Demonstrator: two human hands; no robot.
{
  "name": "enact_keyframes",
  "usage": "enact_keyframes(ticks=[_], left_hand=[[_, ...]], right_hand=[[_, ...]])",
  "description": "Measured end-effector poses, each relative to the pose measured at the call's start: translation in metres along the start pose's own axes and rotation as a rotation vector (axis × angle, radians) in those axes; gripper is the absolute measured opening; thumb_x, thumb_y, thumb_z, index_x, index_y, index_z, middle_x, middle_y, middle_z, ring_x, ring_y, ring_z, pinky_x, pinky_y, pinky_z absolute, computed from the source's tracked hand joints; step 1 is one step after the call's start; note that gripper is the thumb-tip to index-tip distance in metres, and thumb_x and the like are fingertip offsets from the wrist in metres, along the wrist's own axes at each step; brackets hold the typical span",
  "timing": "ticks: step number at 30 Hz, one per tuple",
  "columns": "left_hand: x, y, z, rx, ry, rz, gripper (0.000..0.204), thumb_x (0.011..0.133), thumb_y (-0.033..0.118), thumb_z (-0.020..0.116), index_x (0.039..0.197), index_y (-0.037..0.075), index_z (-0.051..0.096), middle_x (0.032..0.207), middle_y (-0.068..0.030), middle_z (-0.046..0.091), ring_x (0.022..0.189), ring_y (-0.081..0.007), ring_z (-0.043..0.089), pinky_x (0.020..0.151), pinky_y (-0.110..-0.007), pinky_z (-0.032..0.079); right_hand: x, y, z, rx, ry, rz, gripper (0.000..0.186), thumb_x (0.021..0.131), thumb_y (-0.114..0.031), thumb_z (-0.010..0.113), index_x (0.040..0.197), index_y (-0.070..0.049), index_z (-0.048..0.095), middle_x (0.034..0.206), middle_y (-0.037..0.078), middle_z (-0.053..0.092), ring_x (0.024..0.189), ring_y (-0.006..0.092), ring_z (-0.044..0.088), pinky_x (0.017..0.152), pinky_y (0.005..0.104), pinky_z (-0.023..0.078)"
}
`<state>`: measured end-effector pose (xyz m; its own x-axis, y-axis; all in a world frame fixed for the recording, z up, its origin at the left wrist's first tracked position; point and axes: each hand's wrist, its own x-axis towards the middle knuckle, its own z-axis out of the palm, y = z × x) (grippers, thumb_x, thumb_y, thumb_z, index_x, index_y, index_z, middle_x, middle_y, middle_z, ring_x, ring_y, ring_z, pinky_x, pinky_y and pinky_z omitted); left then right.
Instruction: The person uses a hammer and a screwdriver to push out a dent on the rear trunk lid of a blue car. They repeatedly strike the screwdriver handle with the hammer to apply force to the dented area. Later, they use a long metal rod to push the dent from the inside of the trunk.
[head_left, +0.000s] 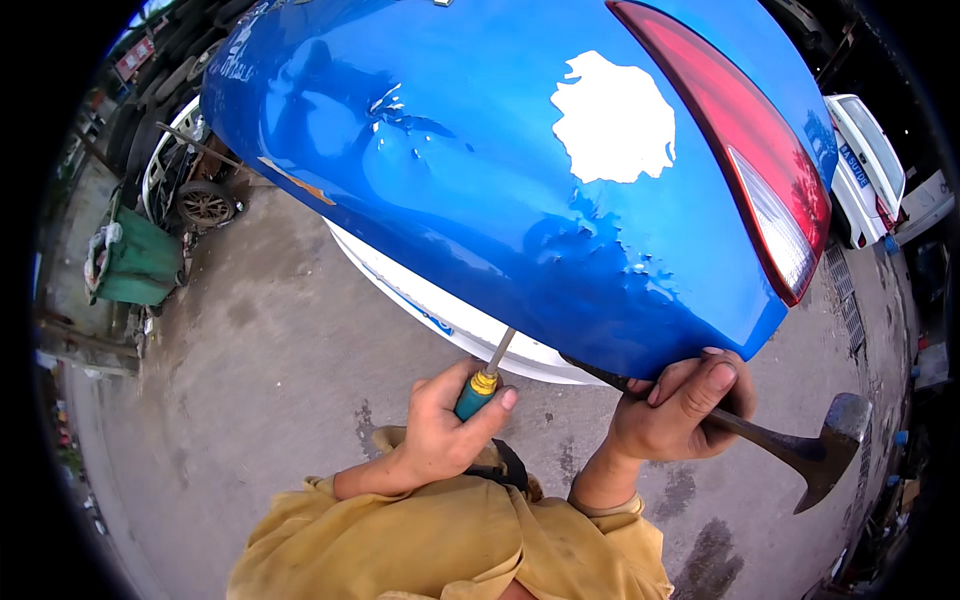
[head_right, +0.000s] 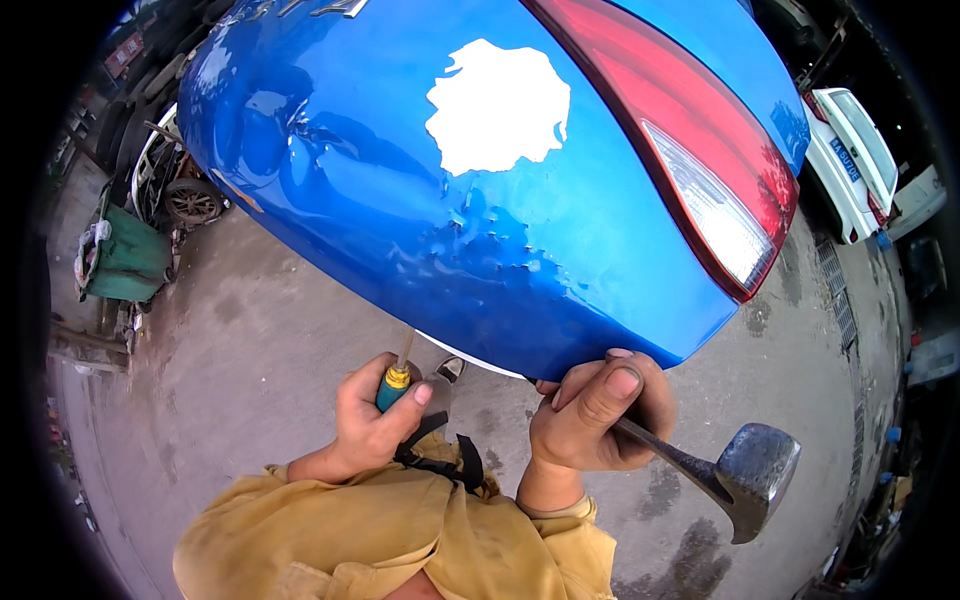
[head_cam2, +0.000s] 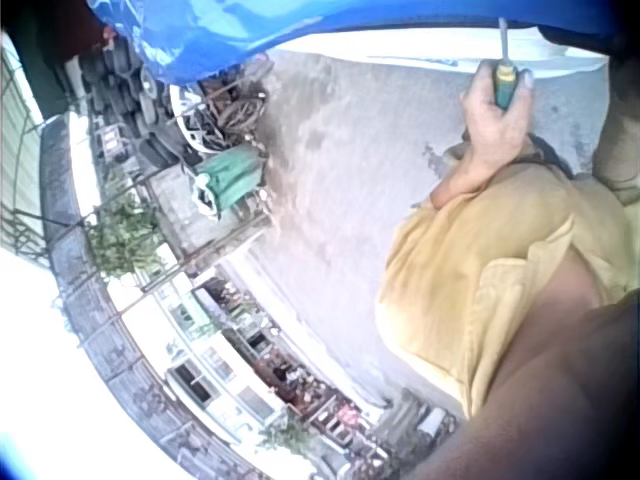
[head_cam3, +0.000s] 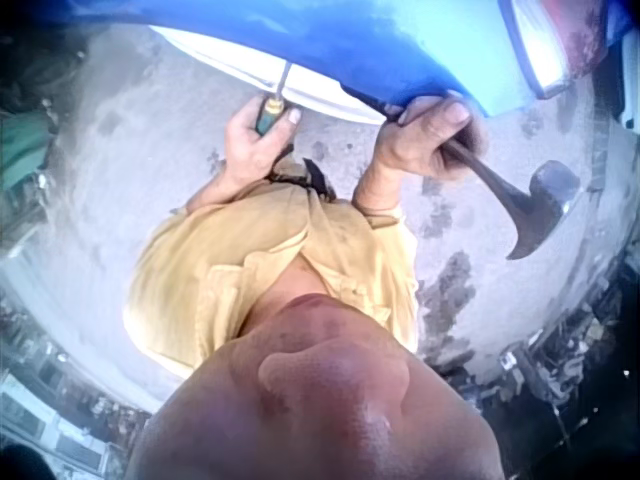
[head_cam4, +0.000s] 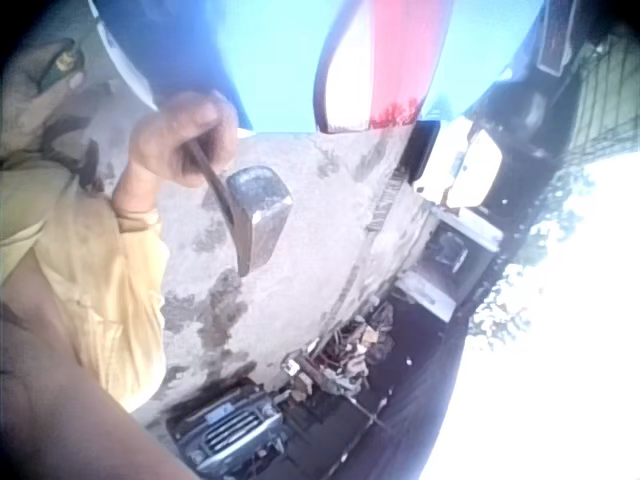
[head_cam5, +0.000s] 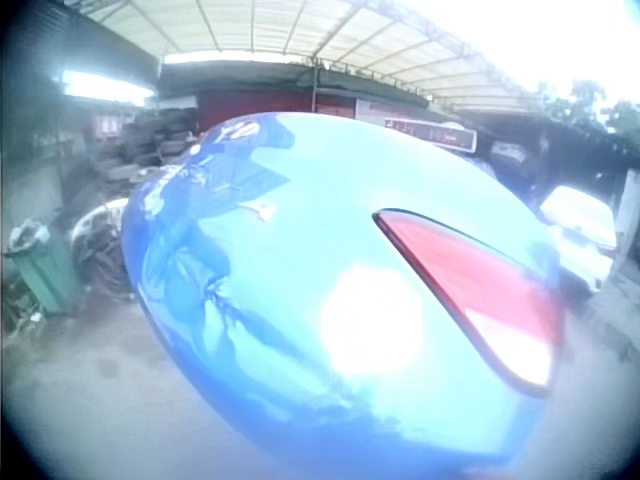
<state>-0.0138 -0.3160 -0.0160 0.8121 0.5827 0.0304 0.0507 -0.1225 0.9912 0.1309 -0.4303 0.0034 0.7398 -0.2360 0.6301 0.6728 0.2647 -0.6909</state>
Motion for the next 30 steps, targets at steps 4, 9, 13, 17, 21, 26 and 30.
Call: enact_keyframes(ticks=[4,9,13,17,21,26,30], left_hand=[[0.003,-0.002,0.005,0.061,0.070,0.119,0.018,0.086,0.011,0.073,0.087,-0.003,0.063,0.061,-0.0060,0.060,0.055,-0.0106,0.060,0.051,-0.028,0.046],[0.011,-0.015,0.007,0.172,0.103,0.330,0.017,0.083,0.007,0.074,0.085,-0.005,0.062,0.060,-0.0078,0.061,0.054,-0.0136,0.062,0.050,-0.029,0.047],[0.015,-0.030,0.010,0.175,0.161,0.457,0.015,0.081,0.004,0.073,0.085,-0.006,0.062,0.063,-0.0088,0.062,0.054,-0.0165,0.064,0.050,-0.030,0.048],[0.007,-0.018,0.007,0.093,0.097,0.318,0.018,0.084,0.009,0.074,0.087,-0.005,0.063,0.062,-0.0088,0.059,0.053,-0.0130,0.059,0.050,-0.029,0.046],[0.001,-0.006,0.005,-0.005,0.049,0.153,0.022,0.088,0.014,0.073,0.087,-0.004,0.061,0.059,-0.0073,0.055,0.053,-0.0095,0.052,0.049,-0.029,0.042],[-0.003,-0.013,-0.014,0.136,0.040,0.248,0.024,0.087,0.015,0.072,0.082,-0.004,0.060,0.057,-0.0056,0.052,0.052,-0.0090,0.049,0.049,-0.029,0.041],[0.008,-0.006,-0.018,0.162,0.035,0.227,0.022,0.086,0.014,0.073,0.082,-0.003,0.060,0.055,-0.0058,0.054,0.050,-0.0092,0.053,0.048,-0.029,0.042]], right_hand=[[0.000,-0.001,0.004,-0.010,0.038,0.020,0.029,0.099,-0.027,0.061,0.098,0.001,0.053,0.059,0.006,0.049,0.037,0.0075,0.043,0.030,0.0225,0.037],[-0.005,0.000,0.010,0.054,0.057,-0.014,0.026,0.102,-0.027,0.057,0.097,-0.002,0.053,0.053,0.001,0.040,0.038,0.0048,0.034,0.032,0.0205,0.031],[-0.008,0.000,-0.001,0.076,-0.046,0.019,0.033,0.099,-0.036,0.061,0.100,-0.005,0.052,0.059,0.005,0.050,0.039,0.0080,0.045,0.033,0.0257,0.043],[-0.006,0.007,0.000,0.069,0.029,-0.036,0.026,0.100,-0.025,0.060,0.102,-0.001,0.052,0.072,0.010,0.056,0.040,0.0077,0.045,0.031,0.0223,0.038],[-0.001,0.005,0.008,0.077,0.036,-0.054,0.023,0.100,-0.019,0.060,0.096,0.003,0.055,0.064,0.007,0.052,0.041,0.0067,0.043,0.034,0.0209,0.036],[-0.001,0.002,0.009,0.055,0.055,-0.035,0.023,0.100,-0.018,0.060,0.094,0.004,0.055,0.062,0.006,0.051,0.042,0.0060,0.042,0.035,0.0205,0.036],[-0.001,0.002,0.014,0.053,0.094,-0.024,0.023,0.100,-0.018,0.060,0.094,0.004,0.055,0.064,0.007,0.052,0.042,0.0063,0.043,0.035,0.0209,0.036]])
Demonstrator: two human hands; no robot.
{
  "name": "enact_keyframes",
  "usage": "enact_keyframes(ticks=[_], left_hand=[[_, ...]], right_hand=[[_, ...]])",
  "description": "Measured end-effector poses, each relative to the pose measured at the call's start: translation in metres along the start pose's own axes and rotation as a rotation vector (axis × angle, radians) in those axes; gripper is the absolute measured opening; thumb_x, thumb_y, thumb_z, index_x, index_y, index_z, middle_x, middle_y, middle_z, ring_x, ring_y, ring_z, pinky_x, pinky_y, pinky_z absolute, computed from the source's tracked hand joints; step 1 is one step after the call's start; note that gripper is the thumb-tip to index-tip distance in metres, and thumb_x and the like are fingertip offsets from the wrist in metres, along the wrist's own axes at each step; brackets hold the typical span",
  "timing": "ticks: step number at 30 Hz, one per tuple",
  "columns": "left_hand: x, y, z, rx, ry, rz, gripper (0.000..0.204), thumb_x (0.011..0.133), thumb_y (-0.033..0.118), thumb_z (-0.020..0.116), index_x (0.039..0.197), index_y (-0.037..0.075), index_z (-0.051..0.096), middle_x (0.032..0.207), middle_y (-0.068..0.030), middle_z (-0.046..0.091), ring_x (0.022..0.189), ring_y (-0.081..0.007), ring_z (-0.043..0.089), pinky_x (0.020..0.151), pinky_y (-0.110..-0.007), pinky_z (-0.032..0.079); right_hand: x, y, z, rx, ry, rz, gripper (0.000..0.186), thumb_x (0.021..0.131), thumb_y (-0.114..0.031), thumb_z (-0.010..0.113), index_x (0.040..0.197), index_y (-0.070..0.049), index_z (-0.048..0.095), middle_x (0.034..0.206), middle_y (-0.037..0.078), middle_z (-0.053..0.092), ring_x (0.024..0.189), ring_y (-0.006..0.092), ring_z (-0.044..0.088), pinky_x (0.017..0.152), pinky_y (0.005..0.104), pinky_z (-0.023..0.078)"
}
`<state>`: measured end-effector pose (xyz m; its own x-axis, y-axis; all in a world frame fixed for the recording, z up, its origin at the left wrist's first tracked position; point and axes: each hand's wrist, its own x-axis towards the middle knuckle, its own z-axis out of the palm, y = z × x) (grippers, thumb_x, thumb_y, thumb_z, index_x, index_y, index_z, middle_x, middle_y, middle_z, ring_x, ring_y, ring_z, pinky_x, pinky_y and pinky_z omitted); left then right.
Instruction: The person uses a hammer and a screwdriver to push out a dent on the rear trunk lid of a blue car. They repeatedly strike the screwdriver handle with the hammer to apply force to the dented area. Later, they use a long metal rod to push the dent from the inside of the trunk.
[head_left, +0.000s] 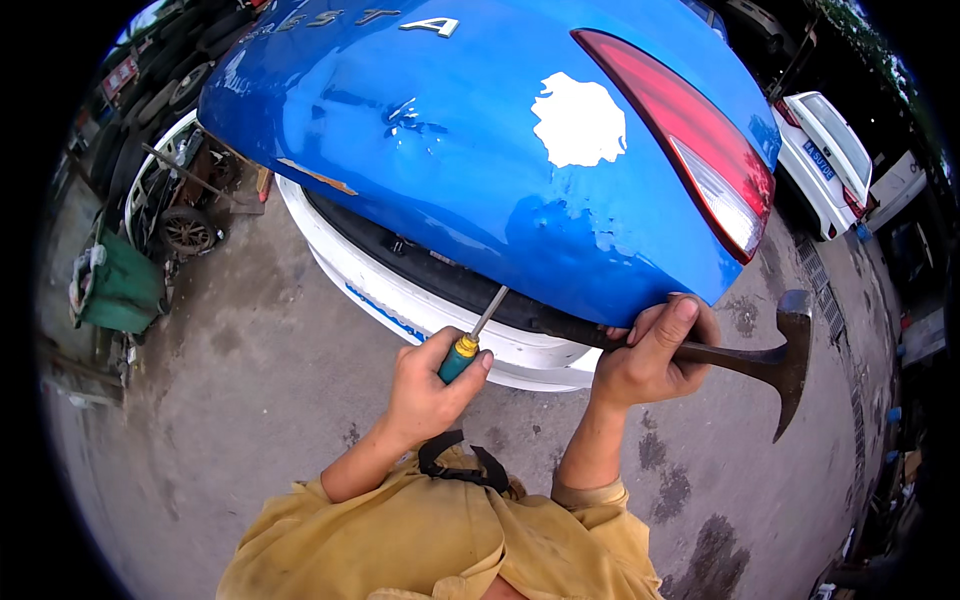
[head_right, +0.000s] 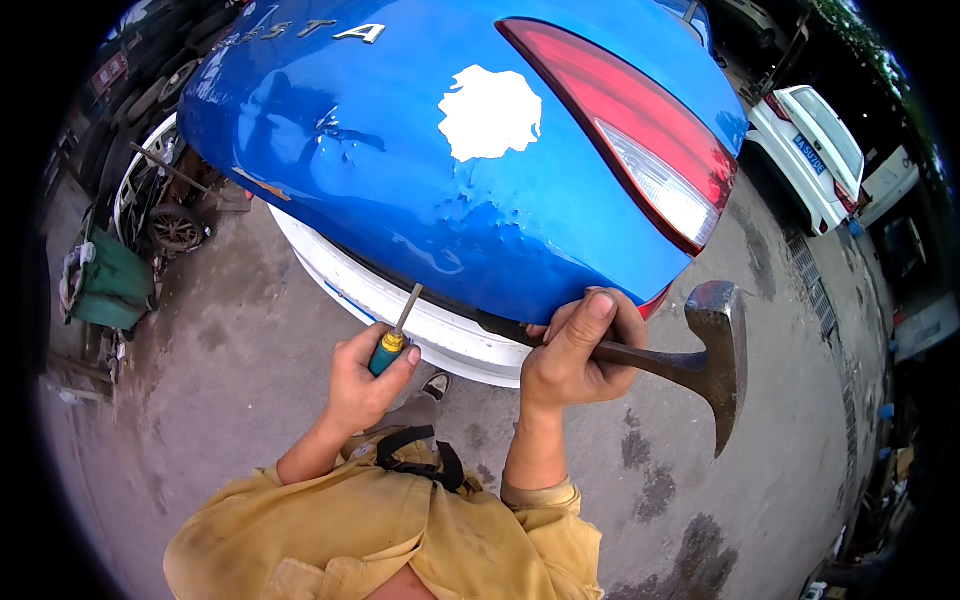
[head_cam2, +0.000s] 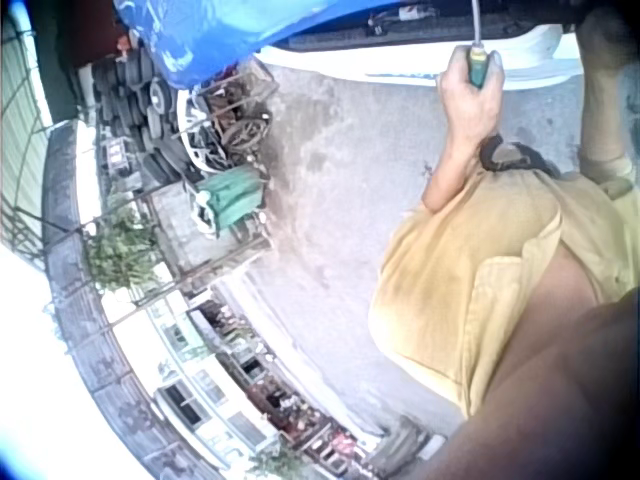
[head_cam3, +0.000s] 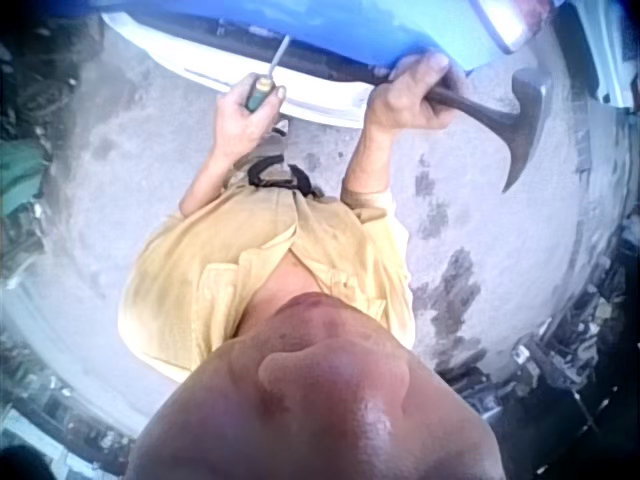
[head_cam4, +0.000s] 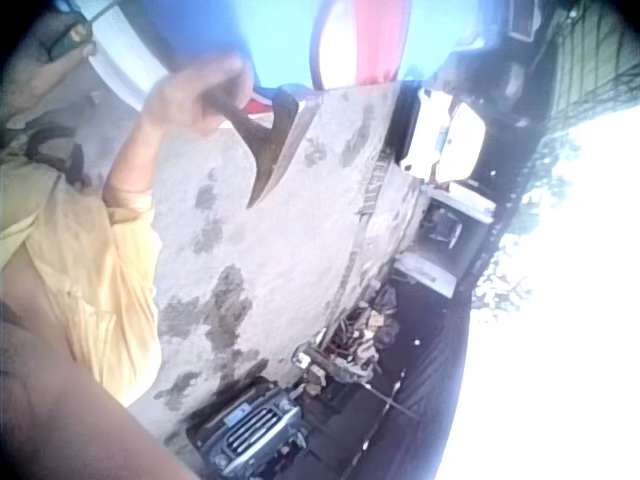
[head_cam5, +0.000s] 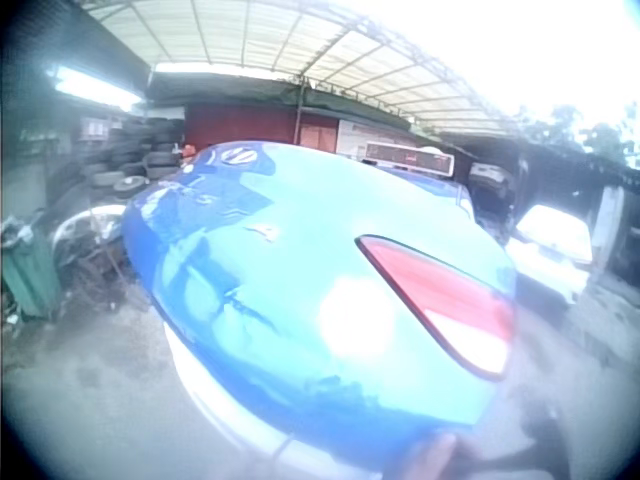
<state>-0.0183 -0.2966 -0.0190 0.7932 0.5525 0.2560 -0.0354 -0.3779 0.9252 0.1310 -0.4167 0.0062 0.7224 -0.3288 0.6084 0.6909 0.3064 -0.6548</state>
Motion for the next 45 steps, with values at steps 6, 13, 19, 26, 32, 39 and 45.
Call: enact_keyframes(ticks=[6,13,19,26,32,39,45], left_hand=[[0.002,-0.015,0.000,0.033,-0.003,0.044,0.017,0.082,0.012,0.073,0.082,-0.002,0.062,0.059,-0.0069,0.059,0.051,-0.0123,0.057,0.050,-0.027,0.044],[0.008,-0.044,0.009,0.081,0.056,0.282,0.018,0.077,0.009,0.073,0.080,-0.003,0.061,0.062,-0.0081,0.061,0.052,-0.0163,0.060,0.052,-0.028,0.047],[0.003,-0.012,0.001,0.002,-0.008,0.067,0.017,0.082,0.010,0.073,0.086,-0.003,0.062,0.062,-0.0078,0.060,0.054,-0.0127,0.059,0.054,-0.027,0.046],[0.002,-0.010,-0.014,0.032,-0.077,0.052,0.019,0.085,0.013,0.074,0.087,-0.002,0.063,0.055,-0.0055,0.056,0.048,-0.0126,0.058,0.048,-0.028,0.043],[0.007,-0.024,-0.014,0.080,-0.058,0.071,0.016,0.081,0.009,0.073,0.082,-0.002,0.062,0.059,-0.0064,0.059,0.050,-0.0131,0.058,0.050,-0.028,0.044],[0.015,-0.054,-0.005,0.126,0.039,0.363,0.018,0.075,0.009,0.077,0.084,-0.002,0.066,0.055,-0.0078,0.059,0.045,-0.0213,0.061,0.047,-0.030,0.046],[0.010,-0.038,-0.006,0.105,0.025,0.263,0.017,0.077,0.008,0.075,0.082,-0.003,0.063,0.059,-0.0083,0.059,0.048,-0.0169,0.059,0.049,-0.028,0.045]], right_hand=[[-0.005,0.004,-0.005,-0.007,0.036,-0.026,0.021,0.099,-0.018,0.060,0.098,0.002,0.055,0.064,0.007,0.053,0.042,0.0068,0.043,0.034,0.0205,0.035],[-0.007,0.002,-0.006,0.049,-0.049,-0.060,0.024,0.100,-0.022,0.059,0.096,0.001,0.053,0.057,0.005,0.049,0.038,0.0062,0.040,0.032,0.0212,0.032],[-0.002,0.006,-0.004,0.004,0.000,-0.072,0.022,0.101,-0.019,0.058,0.095,0.002,0.054,0.060,0.005,0.050,0.040,0.0054,0.040,0.033,0.0203,0.031],[-0.001,0.004,-0.001,-0.006,0.001,-0.050,0.021,0.100,-0.018,0.059,0.096,0.002,0.055,0.064,0.006,0.053,0.041,0.0057,0.041,0.034,0.0201,0.033],[-0.005,0.008,-0.002,-0.017,0.044,-0.065,0.022,0.100,-0.019,0.060,0.097,0.002,0.055,0.067,0.007,0.054,0.041,0.0056,0.041,0.035,0.0196,0.032],[-0.009,-0.001,-0.002,0.032,0.010,-0.045,0.024,0.100,-0.023,0.059,0.097,0.000,0.054,0.058,0.003,0.047,0.039,0.0051,0.038,0.032,0.0213,0.030],[-0.003,0.006,0.000,-0.019,0.059,-0.077,0.024,0.101,-0.022,0.058,0.093,0.001,0.054,0.057,0.003,0.048,0.038,0.0047,0.036,0.032,0.0209,0.029]])
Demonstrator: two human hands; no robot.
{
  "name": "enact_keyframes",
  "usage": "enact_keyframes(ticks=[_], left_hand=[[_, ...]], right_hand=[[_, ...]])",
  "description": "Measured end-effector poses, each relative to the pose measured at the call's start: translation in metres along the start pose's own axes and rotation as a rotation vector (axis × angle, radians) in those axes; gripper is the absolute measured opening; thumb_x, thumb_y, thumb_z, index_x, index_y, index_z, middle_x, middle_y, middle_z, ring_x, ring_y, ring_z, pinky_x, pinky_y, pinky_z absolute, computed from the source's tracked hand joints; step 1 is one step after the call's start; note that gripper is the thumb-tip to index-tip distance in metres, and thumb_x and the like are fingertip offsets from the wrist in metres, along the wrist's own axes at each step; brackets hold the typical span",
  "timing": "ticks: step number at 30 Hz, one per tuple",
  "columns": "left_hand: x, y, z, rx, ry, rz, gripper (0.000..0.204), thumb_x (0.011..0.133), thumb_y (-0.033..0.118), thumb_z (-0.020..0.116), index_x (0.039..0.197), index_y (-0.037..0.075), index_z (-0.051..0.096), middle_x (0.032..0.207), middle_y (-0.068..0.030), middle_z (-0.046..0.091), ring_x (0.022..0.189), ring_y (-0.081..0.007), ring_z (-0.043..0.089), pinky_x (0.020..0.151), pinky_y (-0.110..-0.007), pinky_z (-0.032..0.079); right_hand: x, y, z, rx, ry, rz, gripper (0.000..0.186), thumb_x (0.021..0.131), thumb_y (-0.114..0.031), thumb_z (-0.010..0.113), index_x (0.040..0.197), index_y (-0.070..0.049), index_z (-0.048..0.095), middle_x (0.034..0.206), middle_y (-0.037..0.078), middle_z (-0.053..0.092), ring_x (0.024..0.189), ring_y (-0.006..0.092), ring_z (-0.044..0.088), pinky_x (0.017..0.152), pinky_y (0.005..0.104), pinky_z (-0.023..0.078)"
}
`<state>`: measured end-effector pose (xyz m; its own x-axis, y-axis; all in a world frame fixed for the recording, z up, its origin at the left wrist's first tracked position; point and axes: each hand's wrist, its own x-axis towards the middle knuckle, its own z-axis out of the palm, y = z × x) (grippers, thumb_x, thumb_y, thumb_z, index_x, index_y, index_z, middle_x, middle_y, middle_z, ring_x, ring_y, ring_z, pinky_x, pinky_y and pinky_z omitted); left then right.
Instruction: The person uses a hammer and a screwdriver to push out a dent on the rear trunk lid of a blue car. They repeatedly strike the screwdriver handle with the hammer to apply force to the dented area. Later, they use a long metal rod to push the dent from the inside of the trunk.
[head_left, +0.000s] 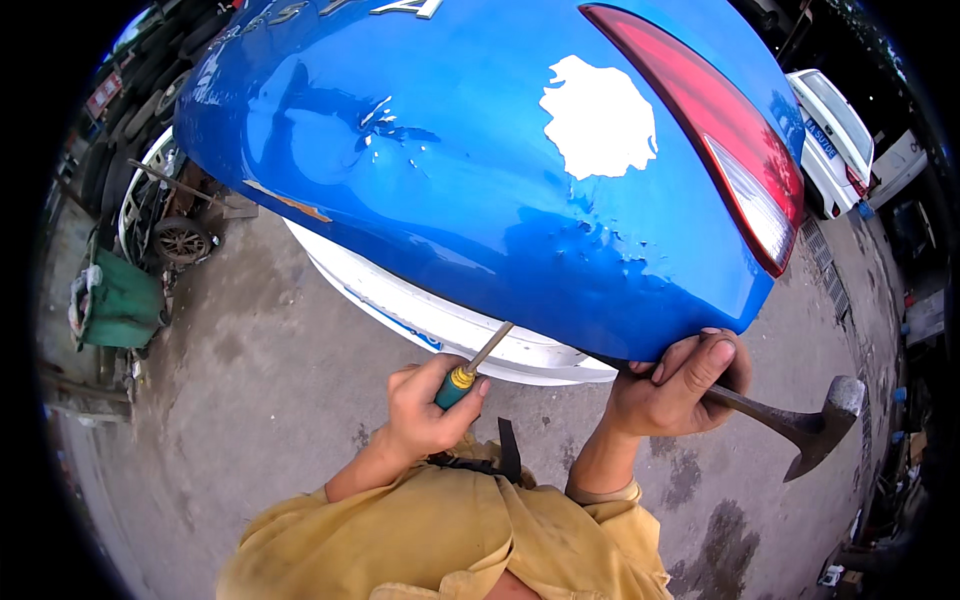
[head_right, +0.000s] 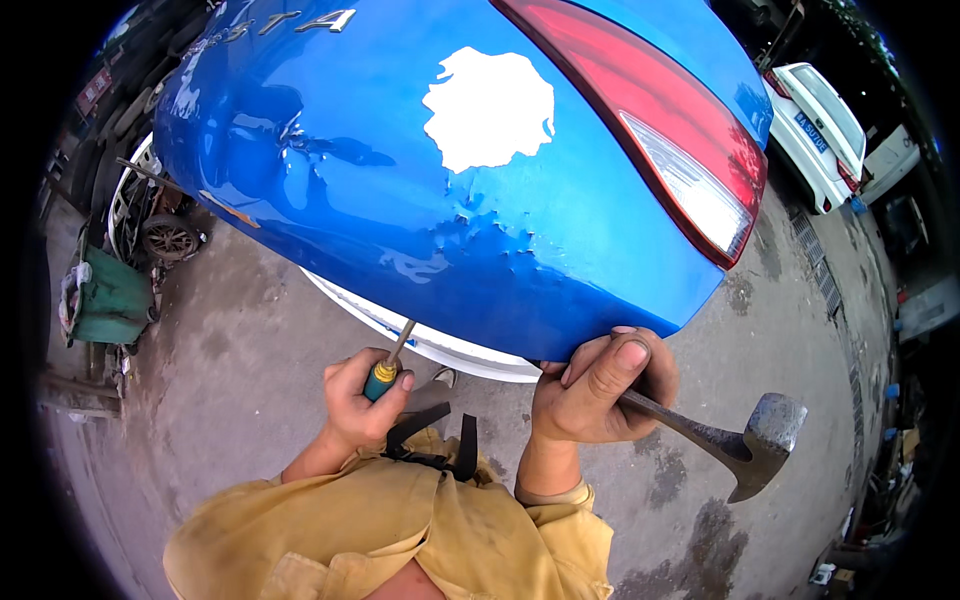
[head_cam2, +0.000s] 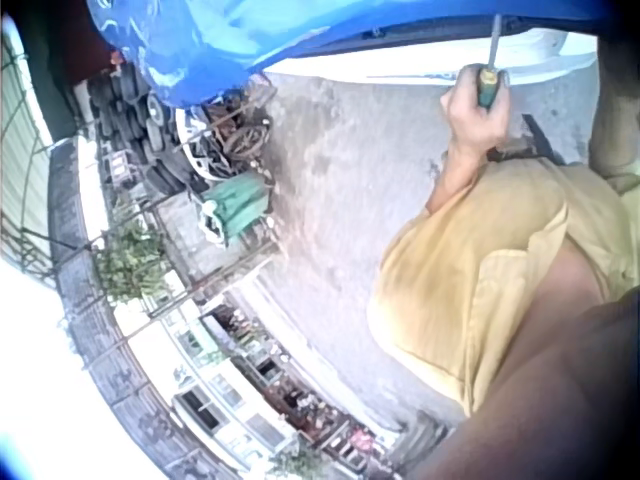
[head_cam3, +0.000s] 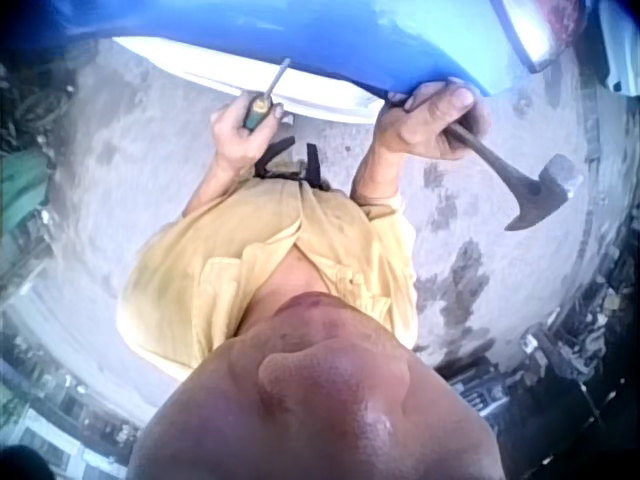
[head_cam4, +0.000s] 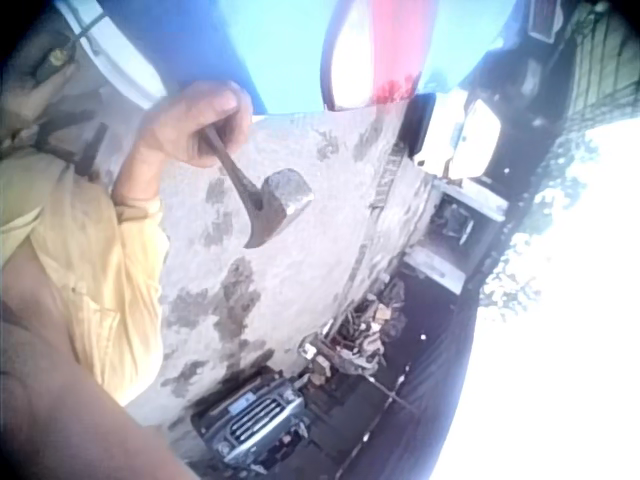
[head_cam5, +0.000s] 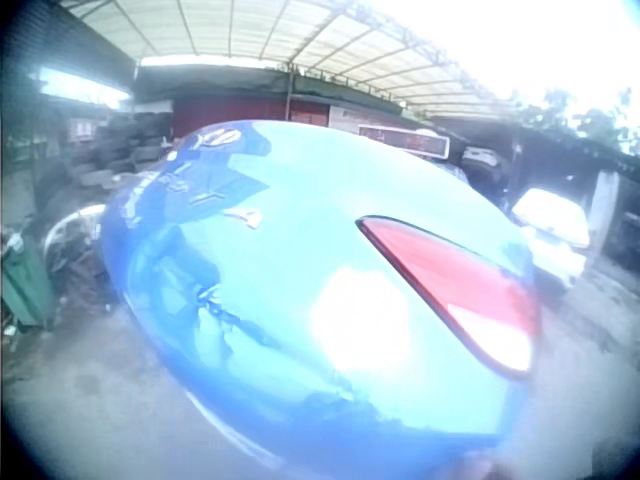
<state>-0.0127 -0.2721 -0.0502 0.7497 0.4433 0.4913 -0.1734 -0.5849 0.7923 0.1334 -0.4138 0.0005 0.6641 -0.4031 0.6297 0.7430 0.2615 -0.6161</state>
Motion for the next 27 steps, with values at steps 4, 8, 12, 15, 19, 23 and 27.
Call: enact_keyframes(ticks=[4,8,12,15,19,23,27], left_hand=[[0.003,0.018,-0.011,-0.031,-0.076,-0.167,0.017,0.081,0.011,0.074,0.083,-0.003,0.063,0.060,-0.0073,0.059,0.051,-0.0130,0.059,0.051,-0.028,0.045],[0.005,0.021,-0.012,-0.020,-0.062,-0.130,0.017,0.082,0.011,0.074,0.085,-0.002,0.063,0.055,-0.0060,0.057,0.048,-0.0133,0.059,0.048,-0.029,0.044],[0.004,0.014,-0.010,-0.041,-0.085,-0.158,0.017,0.082,0.010,0.075,0.084,-0.002,0.064,0.054,-0.0058,0.056,0.047,-0.0141,0.059,0.047,-0.029,0.044],[-0.001,0.011,-0.008,-0.070,-0.088,-0.214,0.017,0.081,0.012,0.073,0.080,-0.001,0.062,0.061,-0.0070,0.060,0.053,-0.0127,0.060,0.052,-0.027,0.046],[-0.002,-0.005,0.001,-0.025,-0.042,-0.059,0.017,0.077,0.010,0.073,0.079,-0.002,0.061,0.061,-0.0072,0.062,0.052,-0.0158,0.061,0.052,-0.027,0.047],[-0.010,-0.019,0.011,0.000,0.079,0.075,0.020,0.075,0.013,0.074,0.078,-0.002,0.061,0.060,-0.0085,0.061,0.051,-0.0190,0.061,0.051,-0.030,0.047],[-0.012,-0.005,0.001,-0.030,-0.003,-0.150,0.021,0.080,0.014,0.074,0.082,-0.003,0.062,0.059,-0.0073,0.061,0.051,-0.0153,0.061,0.051,-0.028,0.046]], right_hand=[[0.005,0.000,0.002,0.018,-0.027,-0.014,0.022,0.100,-0.019,0.059,0.095,0.002,0.055,0.059,0.004,0.049,0.040,0.0051,0.039,0.033,0.0200,0.030],[0.007,0.001,0.003,0.015,-0.023,-0.014,0.021,0.100,-0.018,0.060,0.095,0.002,0.055,0.059,0.005,0.050,0.040,0.0051,0.039,0.033,0.0203,0.030],[0.003,0.003,0.003,-0.014,0.010,-0.006,0.022,0.100,-0.019,0.059,0.095,0.002,0.054,0.058,0.005,0.049,0.039,0.0050,0.038,0.033,0.0210,0.031],[0.001,-0.004,0.001,-0.013,-0.018,0.010,0.025,0.100,-0.022,0.059,0.094,0.002,0.054,0.057,0.004,0.048,0.039,0.0049,0.038,0.033,0.0212,0.030],[-0.001,-0.009,0.000,0.001,-0.034,0.029,0.026,0.100,-0.025,0.059,0.093,-0.001,0.052,0.052,0.002,0.044,0.035,0.0053,0.035,0.031,0.0216,0.032],[-0.007,-0.006,-0.008,0.057,-0.089,0.029,0.024,0.100,-0.022,0.060,0.094,0.000,0.053,0.055,0.003,0.047,0.036,0.0052,0.037,0.032,0.0219,0.033],[-0.006,-0.002,-0.009,-0.019,-0.113,0.049,0.022,0.099,-0.018,0.060,0.094,0.002,0.055,0.062,0.006,0.052,0.040,0.0056,0.041,0.034,0.0203,0.034]])
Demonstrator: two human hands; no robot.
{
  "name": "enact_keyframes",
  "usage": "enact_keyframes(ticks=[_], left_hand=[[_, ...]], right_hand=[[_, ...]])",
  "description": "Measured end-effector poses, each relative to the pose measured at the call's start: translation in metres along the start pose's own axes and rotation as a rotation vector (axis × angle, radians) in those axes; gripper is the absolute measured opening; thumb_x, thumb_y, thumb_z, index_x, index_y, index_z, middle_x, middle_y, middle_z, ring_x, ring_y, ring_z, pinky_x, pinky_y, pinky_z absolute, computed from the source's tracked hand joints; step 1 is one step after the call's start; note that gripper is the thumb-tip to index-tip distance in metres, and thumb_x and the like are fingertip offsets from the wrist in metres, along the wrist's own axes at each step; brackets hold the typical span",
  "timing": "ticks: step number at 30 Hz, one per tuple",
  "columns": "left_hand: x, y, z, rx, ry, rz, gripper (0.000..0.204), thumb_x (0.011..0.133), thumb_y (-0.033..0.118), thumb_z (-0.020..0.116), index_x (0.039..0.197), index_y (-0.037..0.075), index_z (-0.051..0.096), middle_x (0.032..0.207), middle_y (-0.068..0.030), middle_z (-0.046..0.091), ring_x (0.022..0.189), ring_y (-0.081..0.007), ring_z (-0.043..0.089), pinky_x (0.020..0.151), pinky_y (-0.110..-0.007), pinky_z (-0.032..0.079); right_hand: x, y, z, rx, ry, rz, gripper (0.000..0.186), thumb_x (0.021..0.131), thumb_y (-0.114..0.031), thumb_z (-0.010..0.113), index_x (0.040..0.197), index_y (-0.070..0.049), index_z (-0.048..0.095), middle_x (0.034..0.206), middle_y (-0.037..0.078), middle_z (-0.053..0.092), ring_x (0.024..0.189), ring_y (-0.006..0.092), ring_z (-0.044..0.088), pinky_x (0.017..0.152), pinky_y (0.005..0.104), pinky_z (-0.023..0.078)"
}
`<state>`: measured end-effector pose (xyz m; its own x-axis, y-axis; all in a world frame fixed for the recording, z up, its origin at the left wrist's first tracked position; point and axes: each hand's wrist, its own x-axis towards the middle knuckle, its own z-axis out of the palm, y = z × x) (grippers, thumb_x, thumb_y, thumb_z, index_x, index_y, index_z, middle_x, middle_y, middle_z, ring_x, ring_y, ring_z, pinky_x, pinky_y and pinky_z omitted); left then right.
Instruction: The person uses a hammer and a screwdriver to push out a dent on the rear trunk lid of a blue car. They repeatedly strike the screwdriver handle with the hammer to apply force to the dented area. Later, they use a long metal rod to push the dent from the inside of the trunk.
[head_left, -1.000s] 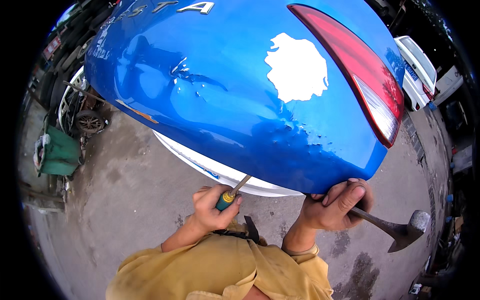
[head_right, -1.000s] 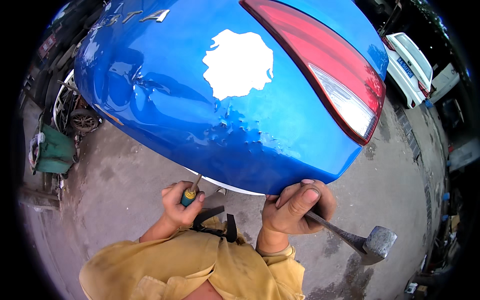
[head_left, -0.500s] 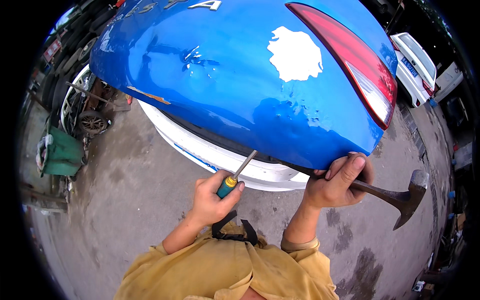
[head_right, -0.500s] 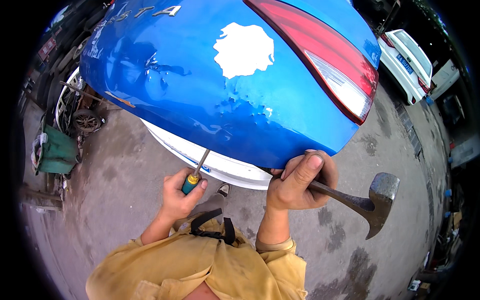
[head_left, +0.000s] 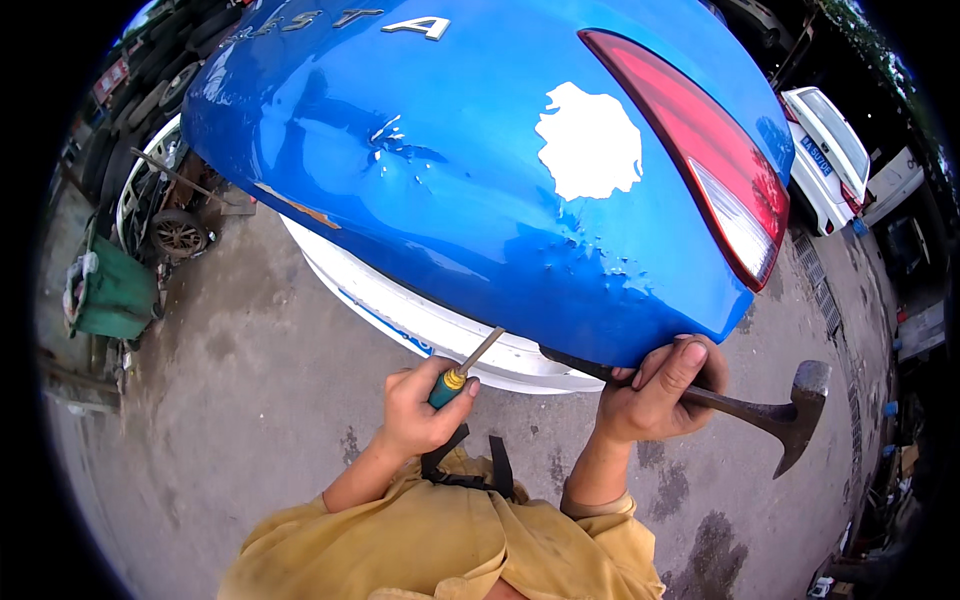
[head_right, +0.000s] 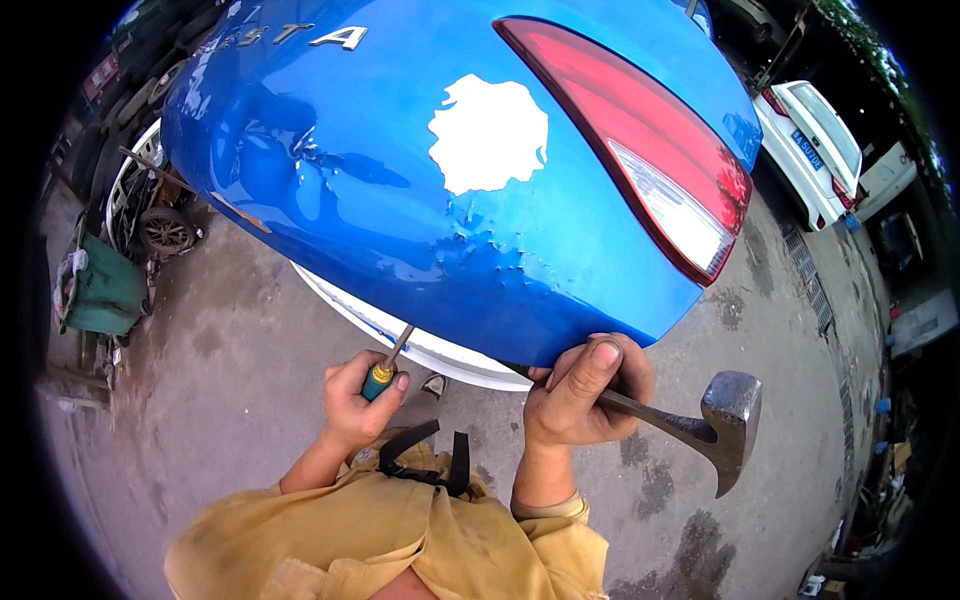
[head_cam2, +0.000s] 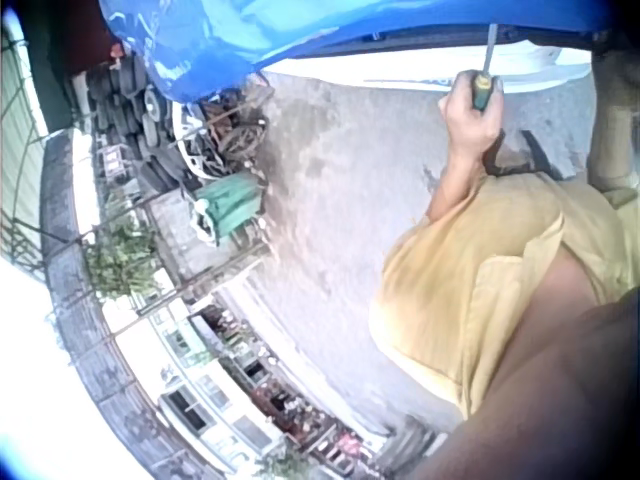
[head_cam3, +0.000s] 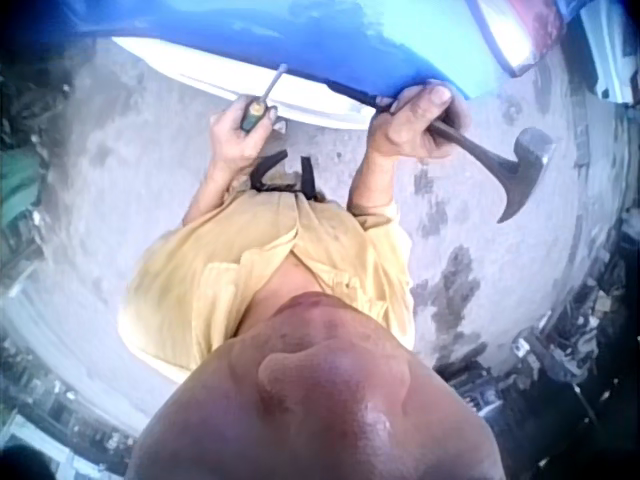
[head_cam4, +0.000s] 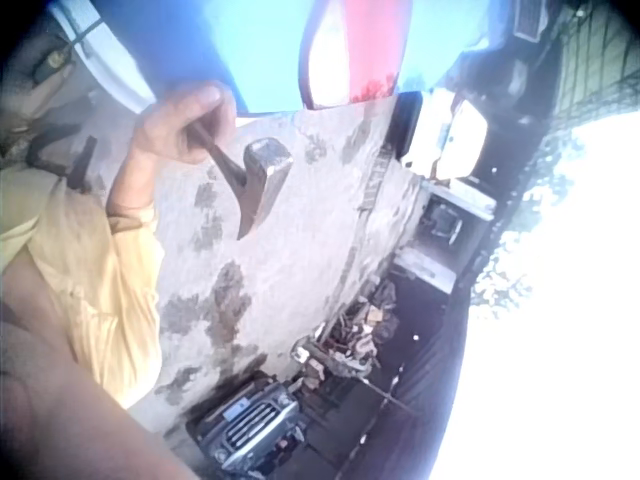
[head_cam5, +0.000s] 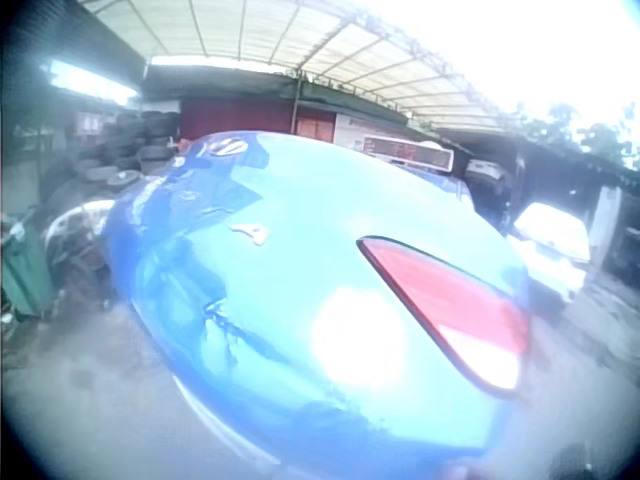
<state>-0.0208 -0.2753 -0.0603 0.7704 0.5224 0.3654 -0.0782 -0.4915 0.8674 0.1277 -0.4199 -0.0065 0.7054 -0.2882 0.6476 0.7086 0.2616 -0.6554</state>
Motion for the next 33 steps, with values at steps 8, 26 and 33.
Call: enact_keyframes(ticks=[8,26,33], left_hand=[[-0.008,0.022,0.010,-0.280,-0.085,-0.223,0.023,0.088,0.017,0.072,0.084,-0.002,0.061,0.054,-0.0019,0.047,0.050,-0.0079,0.045,0.047,-0.028,0.037],[-0.014,0.010,0.030,-0.128,0.115,0.041,0.021,0.084,0.012,0.075,0.086,-0.005,0.063,0.058,-0.0090,0.057,0.049,-0.0161,0.059,0.048,-0.030,0.045],[-0.015,0.029,0.023,-0.365,-0.052,-0.195,0.027,0.093,0.021,0.069,0.086,-0.003,0.059,0.060,0.0004,0.055,0.051,-0.0057,0.050,0.046,-0.024,0.037]], right_hand=[[0.011,-0.003,0.005,-0.034,0.009,0.002,0.020,0.100,-0.016,0.060,0.093,0.003,0.056,0.063,0.005,0.052,0.042,0.0061,0.042,0.034,0.0209,0.034],[0.005,-0.004,0.014,0.048,0.071,-0.017,0.024,0.101,-0.022,0.059,0.094,0.000,0.054,0.054,0.001,0.044,0.038,0.0041,0.035,0.032,0.0204,0.030],[0.017,-0.005,0.008,0.015,-0.003,-0.002,0.019,0.100,-0.016,0.058,0.095,0.002,0.055,0.063,0.005,0.051,0.044,0.0052,0.042,0.035,0.0204,0.035]])
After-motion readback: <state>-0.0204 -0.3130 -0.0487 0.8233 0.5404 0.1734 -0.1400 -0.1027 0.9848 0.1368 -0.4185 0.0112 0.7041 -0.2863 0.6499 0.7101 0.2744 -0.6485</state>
